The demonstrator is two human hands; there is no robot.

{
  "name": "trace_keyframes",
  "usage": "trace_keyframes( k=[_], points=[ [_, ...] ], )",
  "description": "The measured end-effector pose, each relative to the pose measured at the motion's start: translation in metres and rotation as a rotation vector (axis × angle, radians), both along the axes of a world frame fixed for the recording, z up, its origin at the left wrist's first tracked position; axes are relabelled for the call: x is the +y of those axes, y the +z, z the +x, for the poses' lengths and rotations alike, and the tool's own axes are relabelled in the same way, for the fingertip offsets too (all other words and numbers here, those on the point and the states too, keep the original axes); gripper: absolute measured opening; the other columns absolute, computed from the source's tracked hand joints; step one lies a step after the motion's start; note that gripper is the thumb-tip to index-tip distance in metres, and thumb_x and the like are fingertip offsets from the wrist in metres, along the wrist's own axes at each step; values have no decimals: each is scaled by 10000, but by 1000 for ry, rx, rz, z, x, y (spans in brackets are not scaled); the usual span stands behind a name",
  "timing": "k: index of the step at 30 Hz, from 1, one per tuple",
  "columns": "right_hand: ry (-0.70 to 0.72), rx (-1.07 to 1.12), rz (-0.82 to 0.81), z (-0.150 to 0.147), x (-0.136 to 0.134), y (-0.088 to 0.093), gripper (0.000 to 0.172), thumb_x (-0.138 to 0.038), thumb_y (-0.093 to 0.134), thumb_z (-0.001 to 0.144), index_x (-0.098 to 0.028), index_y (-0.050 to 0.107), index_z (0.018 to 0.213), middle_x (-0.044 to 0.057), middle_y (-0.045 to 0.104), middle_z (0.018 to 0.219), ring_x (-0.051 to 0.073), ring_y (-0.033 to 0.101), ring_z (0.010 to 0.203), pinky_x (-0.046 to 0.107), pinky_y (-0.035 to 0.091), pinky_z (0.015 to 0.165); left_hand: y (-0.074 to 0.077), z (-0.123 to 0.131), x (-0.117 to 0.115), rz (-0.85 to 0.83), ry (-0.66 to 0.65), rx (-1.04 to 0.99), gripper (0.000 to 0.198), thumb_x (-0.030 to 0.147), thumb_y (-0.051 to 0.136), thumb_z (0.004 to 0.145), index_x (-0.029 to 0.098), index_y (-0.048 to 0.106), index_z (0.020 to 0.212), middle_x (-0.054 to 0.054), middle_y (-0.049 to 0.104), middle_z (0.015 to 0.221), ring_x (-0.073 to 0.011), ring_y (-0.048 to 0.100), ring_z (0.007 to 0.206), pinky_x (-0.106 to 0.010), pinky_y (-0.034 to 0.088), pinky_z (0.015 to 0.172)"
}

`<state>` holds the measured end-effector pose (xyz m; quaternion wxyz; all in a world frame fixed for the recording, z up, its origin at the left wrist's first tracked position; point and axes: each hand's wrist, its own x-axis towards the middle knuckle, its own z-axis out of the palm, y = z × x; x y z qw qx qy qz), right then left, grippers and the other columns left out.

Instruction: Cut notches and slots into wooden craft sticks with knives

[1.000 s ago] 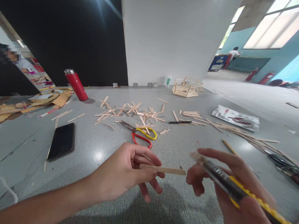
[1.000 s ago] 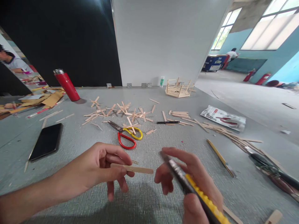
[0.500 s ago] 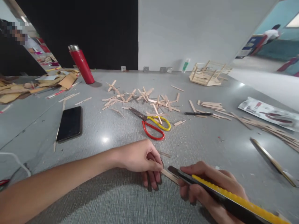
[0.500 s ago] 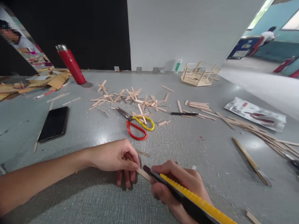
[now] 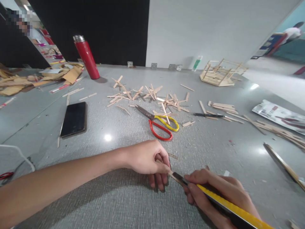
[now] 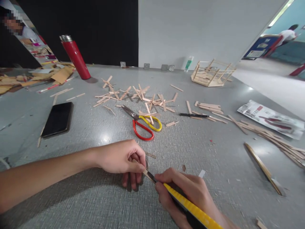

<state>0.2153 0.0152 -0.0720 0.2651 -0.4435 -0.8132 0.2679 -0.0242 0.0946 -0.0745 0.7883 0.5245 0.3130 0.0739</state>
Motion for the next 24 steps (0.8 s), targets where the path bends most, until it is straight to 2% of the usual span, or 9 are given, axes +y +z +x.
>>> trace_keyframes(
  k=[6, 10, 14, 19, 24],
  points=[
    [125, 21, 110, -6, 3, 3, 121, -144, 544, 977, -234, 599, 919, -42, 599, 629, 91, 500, 455, 204, 415, 440, 0, 1, -2, 22, 21, 11, 477, 552, 900, 713, 163, 631, 772, -51, 731, 669, -219, 740, 596, -360, 583, 590],
    [78, -21, 59, -7, 4, 3, 156, -167, 524, 999, -240, 575, 870, -47, 571, 628, 97, 517, 486, 208, 426, 475, 1, 2, -4, 52, 38, 29, 501, 578, 893, 704, 157, 628, 760, -51, 725, 653, -196, 718, 559, -306, 540, 523],
    [122, -23, 64, -8, 4, 4, 171, -158, 508, 996, -238, 569, 858, -37, 573, 634, 98, 495, 486, 212, 416, 471, 2, 2, -5, 53, 47, 34, 474, 550, 893, 722, 156, 631, 755, -42, 720, 646, -188, 717, 557, -300, 537, 530],
    [190, 8, 146, -10, 6, 3, 155, -124, 493, 985, -234, 566, 902, -31, 556, 641, 95, 468, 477, 210, 404, 448, 1, 2, -5, 29, 59, 17, 480, 543, 909, 704, 154, 634, 762, -43, 725, 651, -199, 727, 574, -329, 564, 569],
    [98, -40, 215, -8, 4, 1, 134, -118, 510, 989, -221, 593, 963, -51, 540, 629, 91, 468, 456, 208, 400, 438, -1, 1, -2, -14, 48, -3, 503, 549, 928, 672, 137, 660, 775, -70, 742, 687, -243, 762, 645, -360, 588, 604]
  ],
)
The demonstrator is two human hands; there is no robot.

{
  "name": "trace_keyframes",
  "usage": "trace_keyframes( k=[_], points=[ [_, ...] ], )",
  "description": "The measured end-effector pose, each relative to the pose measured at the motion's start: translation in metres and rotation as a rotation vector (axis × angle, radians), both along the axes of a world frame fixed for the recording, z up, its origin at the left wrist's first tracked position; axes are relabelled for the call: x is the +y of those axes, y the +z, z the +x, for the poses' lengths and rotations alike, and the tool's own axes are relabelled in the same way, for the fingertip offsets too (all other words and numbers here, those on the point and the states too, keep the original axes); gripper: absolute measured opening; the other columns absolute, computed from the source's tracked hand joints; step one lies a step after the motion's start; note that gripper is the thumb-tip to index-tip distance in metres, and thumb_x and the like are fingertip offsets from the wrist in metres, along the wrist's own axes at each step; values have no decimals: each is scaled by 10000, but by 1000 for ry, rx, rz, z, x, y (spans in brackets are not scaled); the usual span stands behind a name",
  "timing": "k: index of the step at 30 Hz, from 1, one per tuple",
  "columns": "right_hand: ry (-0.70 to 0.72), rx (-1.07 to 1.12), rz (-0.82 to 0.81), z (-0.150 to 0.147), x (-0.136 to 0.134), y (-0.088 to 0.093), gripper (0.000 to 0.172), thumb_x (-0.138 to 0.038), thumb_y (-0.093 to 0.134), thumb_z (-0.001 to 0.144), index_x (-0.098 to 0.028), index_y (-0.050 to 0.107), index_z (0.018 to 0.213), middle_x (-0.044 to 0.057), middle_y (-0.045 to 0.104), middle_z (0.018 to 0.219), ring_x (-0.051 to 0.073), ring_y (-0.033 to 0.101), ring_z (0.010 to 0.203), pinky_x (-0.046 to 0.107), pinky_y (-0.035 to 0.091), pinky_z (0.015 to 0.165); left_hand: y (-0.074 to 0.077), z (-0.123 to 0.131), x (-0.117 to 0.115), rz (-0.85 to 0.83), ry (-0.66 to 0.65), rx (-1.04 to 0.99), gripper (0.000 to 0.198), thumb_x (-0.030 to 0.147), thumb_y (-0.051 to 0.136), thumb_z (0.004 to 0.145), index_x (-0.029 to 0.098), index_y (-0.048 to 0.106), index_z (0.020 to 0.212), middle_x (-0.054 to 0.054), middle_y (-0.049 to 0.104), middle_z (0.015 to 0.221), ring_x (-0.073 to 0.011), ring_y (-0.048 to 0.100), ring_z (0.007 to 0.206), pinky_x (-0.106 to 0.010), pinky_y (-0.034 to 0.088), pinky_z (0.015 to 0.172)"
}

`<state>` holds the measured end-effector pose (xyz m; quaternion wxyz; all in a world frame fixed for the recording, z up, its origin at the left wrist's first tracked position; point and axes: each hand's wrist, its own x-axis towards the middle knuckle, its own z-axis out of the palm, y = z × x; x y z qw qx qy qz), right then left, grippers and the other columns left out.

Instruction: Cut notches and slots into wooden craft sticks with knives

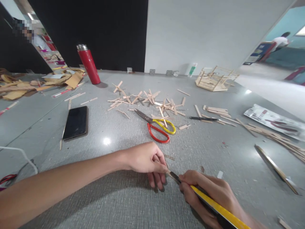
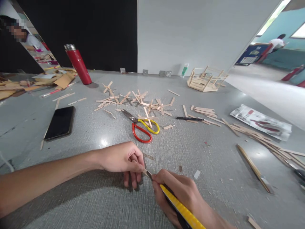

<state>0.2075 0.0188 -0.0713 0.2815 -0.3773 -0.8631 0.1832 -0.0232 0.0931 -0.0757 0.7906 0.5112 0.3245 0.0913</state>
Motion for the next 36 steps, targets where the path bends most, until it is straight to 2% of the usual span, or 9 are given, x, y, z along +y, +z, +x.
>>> trace_keyframes(
  k=[5, 10, 13, 20, 28, 33, 36],
  points=[
    [25, 46, 44, 3, -2, -1, 136, -96, 536, 968, -221, 584, 991, -61, 533, 631, 87, 466, 450, 198, 396, 427, 2, 0, 0, -36, 55, 4, 508, 506, 963, 631, 128, 653, 770, -84, 744, 682, -270, 775, 676, -396, 606, 644],
    [72, 61, 44, 3, -1, -5, 163, -83, 520, 968, -219, 582, 1032, -48, 547, 665, 88, 473, 468, 205, 395, 434, 5, 1, -1, 2, 40, 22, 494, 515, 950, 642, 132, 656, 747, -71, 734, 656, -260, 771, 660, -398, 610, 659],
    [51, 69, 28, 3, -1, -8, 145, -106, 494, 978, -215, 582, 1016, -37, 551, 666, 93, 477, 473, 209, 403, 446, 5, 2, -1, 15, 33, 29, 496, 524, 947, 639, 134, 653, 727, -66, 723, 636, -256, 765, 645, -393, 609, 652],
    [76, 50, -15, -1, 1, -9, 164, -79, 473, 995, -235, 509, 960, -69, 461, 688, 84, 379, 508, 193, 358, 453, 2, 2, -3, 39, 56, 28, 483, 500, 948, 642, 125, 657, 728, -53, 715, 628, -190, 707, 527, -364, 601, 626],
    [113, 32, -63, 0, 1, -9, 180, -106, 422, 1043, -241, 476, 937, -68, 412, 702, 94, 355, 526, 214, 337, 464, 0, 2, -5, 59, 69, 32, 493, 525, 928, 660, 128, 645, 734, -68, 719, 647, -216, 731, 568, -372, 602, 620],
    [171, -29, -45, 1, 4, -14, 165, -127, 450, 1045, -207, 551, 943, -23, 532, 726, 101, 472, 549, 231, 389, 499, 0, 2, -4, 96, 50, 36, 501, 550, 902, 683, 132, 632, 742, -79, 723, 662, -213, 724, 555, -362, 599, 595],
    [168, 3, 63, 9, -1, -14, 168, -95, 496, 1021, -187, 636, 1028, 2, 615, 729, 116, 558, 555, 243, 448, 522, 0, 3, -6, 176, 71, 52, 448, 519, 849, 762, 150, 595, 764, -76, 716, 656, -210, 709, 526, -333, 569, 526]
  ],
)
